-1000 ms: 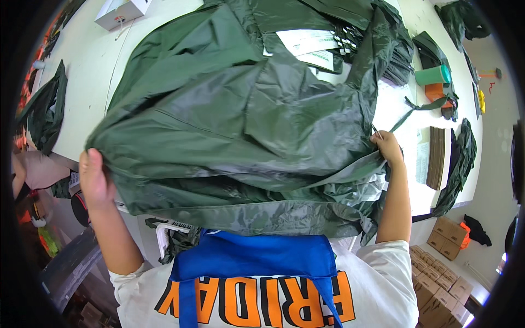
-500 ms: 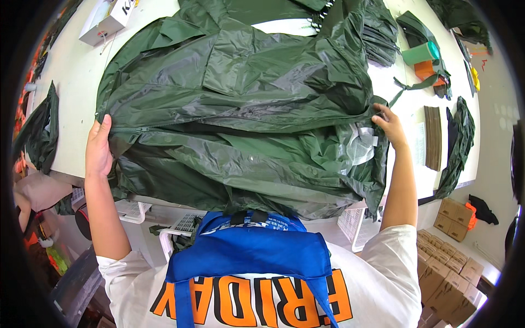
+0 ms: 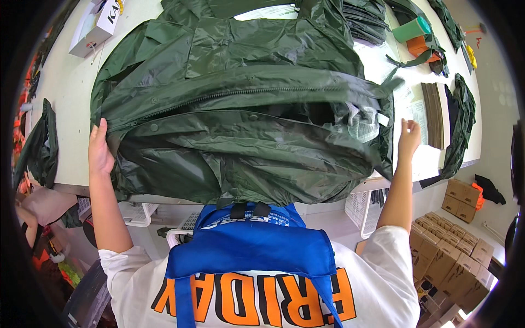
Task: The person folds a dark green jacket on a white table, aligning seams and smoothing the fabric. The jacket is then placed into a dark green drawstring bag, which is closed and set aside. The person repeats the process with a second jacket.
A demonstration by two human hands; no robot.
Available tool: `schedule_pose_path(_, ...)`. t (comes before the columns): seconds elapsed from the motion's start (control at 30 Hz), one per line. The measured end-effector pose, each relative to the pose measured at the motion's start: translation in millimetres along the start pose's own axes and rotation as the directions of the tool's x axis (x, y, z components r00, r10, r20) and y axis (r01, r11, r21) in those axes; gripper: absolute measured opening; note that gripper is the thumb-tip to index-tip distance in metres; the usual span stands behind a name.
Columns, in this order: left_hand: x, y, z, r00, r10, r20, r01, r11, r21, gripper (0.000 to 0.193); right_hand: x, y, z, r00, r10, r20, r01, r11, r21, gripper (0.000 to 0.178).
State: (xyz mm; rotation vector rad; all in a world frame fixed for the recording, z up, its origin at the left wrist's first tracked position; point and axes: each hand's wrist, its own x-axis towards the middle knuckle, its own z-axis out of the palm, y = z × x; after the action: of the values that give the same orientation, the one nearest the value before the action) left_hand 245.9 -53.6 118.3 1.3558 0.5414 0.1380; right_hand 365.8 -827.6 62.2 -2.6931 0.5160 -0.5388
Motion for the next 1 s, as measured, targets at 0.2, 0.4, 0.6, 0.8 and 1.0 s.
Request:
schedule_pose_path(0.2,0,5,9,0.999,-0.029,0.023,0.027,0.996,0.081,0.041,-101,-104,-10,0.577,-0.287,0.765,0.067,0.95,0.306,0.043)
schedule_pose_path(0.4,2,5,-3,0.993,-0.053,0.109,0.039,0.992,0.124,0.038,-116,-117,-27,0.595,-0.309,0.742,0.013,0.927,0.376,0.038)
schedule_pose_path(0.6,5,2,-1,0.987,-0.063,0.15,0.052,0.995,0.082,0.037,-147,-109,-25,0.582,-0.292,0.759,0.044,0.943,0.329,0.038)
schedule_pose_path(0.8,11,-3,-7,0.985,-0.068,0.16,0.057,0.996,0.071,0.036,-165,-121,-23,0.623,-0.429,0.654,0.192,0.895,0.404,0.036)
schedule_pose_path(1.0,8,-3,-1,0.997,0.015,0.075,-0.018,0.999,0.04,0.032,-167,-102,-69,0.817,-0.527,0.235,0.473,0.845,0.25,0.016)
